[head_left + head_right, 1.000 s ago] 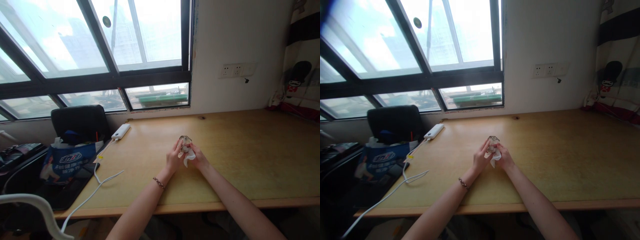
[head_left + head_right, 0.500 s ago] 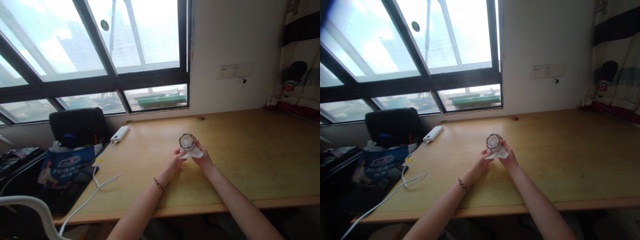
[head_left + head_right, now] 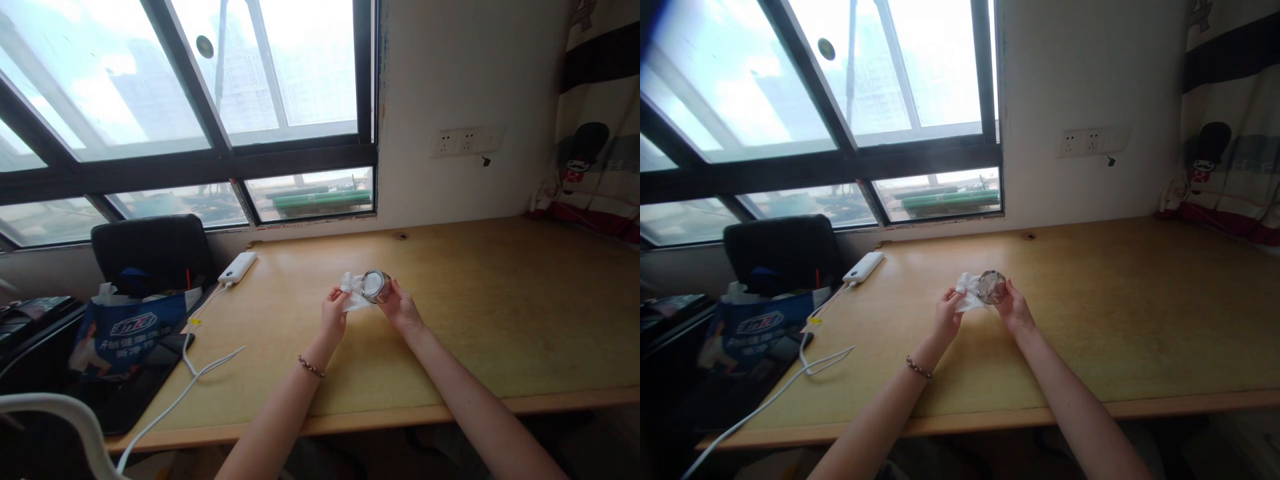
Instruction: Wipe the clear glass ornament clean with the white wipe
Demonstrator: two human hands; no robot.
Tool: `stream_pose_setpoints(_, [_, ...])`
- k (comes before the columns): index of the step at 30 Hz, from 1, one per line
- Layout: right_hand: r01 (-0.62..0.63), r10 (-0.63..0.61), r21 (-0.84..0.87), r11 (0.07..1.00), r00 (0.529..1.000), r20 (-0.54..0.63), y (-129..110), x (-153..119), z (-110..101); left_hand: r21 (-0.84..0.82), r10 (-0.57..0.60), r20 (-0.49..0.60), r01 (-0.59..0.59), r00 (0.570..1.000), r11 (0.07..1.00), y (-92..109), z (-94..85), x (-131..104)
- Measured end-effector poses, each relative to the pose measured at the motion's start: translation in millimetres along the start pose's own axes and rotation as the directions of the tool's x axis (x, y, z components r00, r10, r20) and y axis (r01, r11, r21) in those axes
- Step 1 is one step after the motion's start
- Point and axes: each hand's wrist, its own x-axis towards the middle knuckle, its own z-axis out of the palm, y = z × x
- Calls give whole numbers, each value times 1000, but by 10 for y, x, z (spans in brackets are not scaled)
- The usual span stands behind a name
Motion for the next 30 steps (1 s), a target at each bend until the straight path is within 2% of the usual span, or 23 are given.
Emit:
stream_pose_setpoints(4, [51,-46,-114,992,998,41,64,-5,-11,65,18,27,-20,999,998,-81,34,-64])
stream_pose_setpoints(9, [140,-140,-120,983,990,9,91,39,-58,12,-147,50,146,988,989,-140,99,-119])
stream_pose_setpoints(12, [144,-146,-143,979,989,-4,88,29,-41,-29,-223,92,226,971,974,-122,135,-135])
stream_pose_setpoints(16, [135,-138,-325,936,990,14,98,-31,9,-39,-211,86,215,974,976,-50,154,-147])
stream_pose_setpoints(18, [181,-178,-498,848,983,53,107,-57,23,-48,-171,71,174,983,984,-18,144,-140])
stream_pose_setpoints(21, [339,-288,-735,587,936,201,119,-89,30,-34,-111,16,111,994,993,11,108,-112])
stream_pose_setpoints(23, [414,-305,-817,401,901,308,133,-114,35,-10,-61,-12,61,998,998,25,78,-92])
stream_pose_setpoints(25, [435,-270,-856,280,891,364,154,-142,41,31,-13,-27,14,1000,999,44,50,-79])
stream_pose_setpoints(27, [438,-224,-868,234,893,390,178,-168,51,91,39,-31,-36,999,995,67,27,-72])
stream_pose_setpoints(30, [456,-187,-847,273,889,418,202,-194,76,187,139,-48,-128,989,974,90,-11,-50])
